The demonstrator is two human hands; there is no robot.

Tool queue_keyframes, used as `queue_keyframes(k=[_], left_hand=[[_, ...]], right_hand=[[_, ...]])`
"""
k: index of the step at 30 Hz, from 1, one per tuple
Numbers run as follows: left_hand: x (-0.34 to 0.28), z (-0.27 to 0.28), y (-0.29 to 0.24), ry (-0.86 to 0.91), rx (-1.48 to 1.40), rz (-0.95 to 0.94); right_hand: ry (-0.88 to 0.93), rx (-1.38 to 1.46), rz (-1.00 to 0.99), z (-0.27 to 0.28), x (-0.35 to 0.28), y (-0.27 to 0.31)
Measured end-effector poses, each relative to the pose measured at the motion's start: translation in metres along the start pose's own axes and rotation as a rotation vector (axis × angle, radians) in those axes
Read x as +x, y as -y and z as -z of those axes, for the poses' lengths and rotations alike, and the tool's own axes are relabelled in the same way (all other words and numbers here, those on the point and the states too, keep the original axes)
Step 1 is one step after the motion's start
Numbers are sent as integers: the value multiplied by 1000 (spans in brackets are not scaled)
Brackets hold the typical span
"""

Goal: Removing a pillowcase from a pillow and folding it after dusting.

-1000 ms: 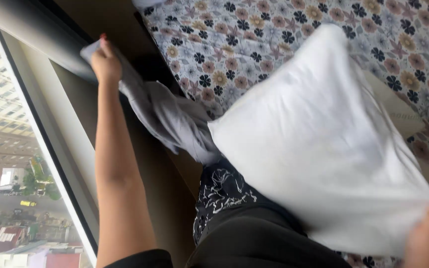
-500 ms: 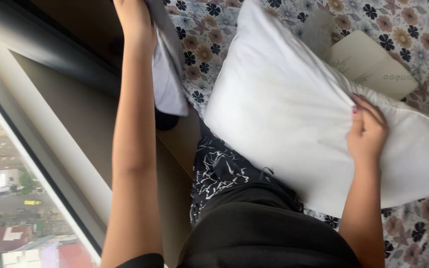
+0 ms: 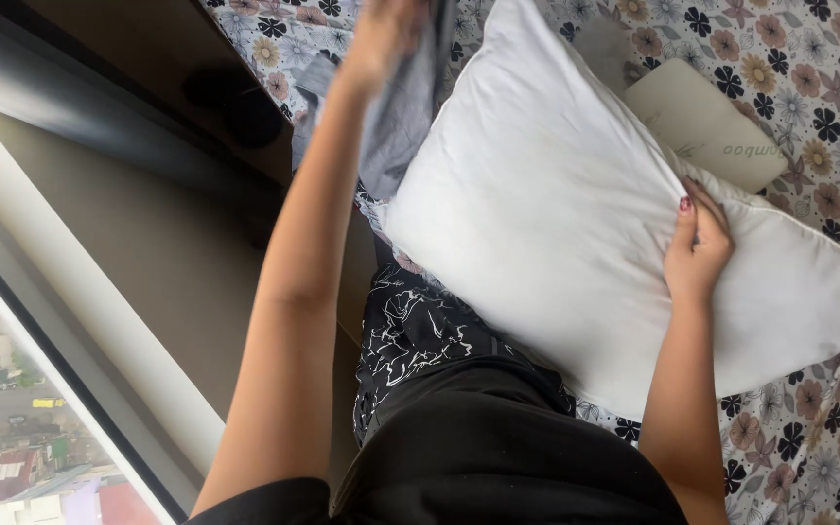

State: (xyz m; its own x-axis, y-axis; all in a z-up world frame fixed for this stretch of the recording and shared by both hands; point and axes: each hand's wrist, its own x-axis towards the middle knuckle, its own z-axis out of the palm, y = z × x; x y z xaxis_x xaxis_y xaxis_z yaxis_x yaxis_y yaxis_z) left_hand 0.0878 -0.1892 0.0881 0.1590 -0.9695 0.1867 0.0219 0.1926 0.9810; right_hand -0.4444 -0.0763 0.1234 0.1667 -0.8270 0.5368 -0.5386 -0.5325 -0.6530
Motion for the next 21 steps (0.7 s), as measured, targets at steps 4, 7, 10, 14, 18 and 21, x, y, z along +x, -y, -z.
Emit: queue_keyframes(k=[4, 7, 10, 14, 18, 21], left_hand=[[-77, -29, 128, 71, 450, 197], [-148, -60, 102, 19, 404, 610], [-171, -67, 93, -96, 296, 580], [-176, -71, 71, -157, 332, 550], [-186, -81, 52, -207, 545, 490], [-194, -84, 60, -240, 635, 415]], right_hand=[[0, -76, 27, 3, -7, 1], [-57, -148, 18, 19, -20, -14], [-148, -289, 15, 52, -47, -41], [-419, -589, -414, 117, -112, -87], [-469, -240, -1056, 150, -197, -126], [-239, -38, -1604, 107, -168, -19]])
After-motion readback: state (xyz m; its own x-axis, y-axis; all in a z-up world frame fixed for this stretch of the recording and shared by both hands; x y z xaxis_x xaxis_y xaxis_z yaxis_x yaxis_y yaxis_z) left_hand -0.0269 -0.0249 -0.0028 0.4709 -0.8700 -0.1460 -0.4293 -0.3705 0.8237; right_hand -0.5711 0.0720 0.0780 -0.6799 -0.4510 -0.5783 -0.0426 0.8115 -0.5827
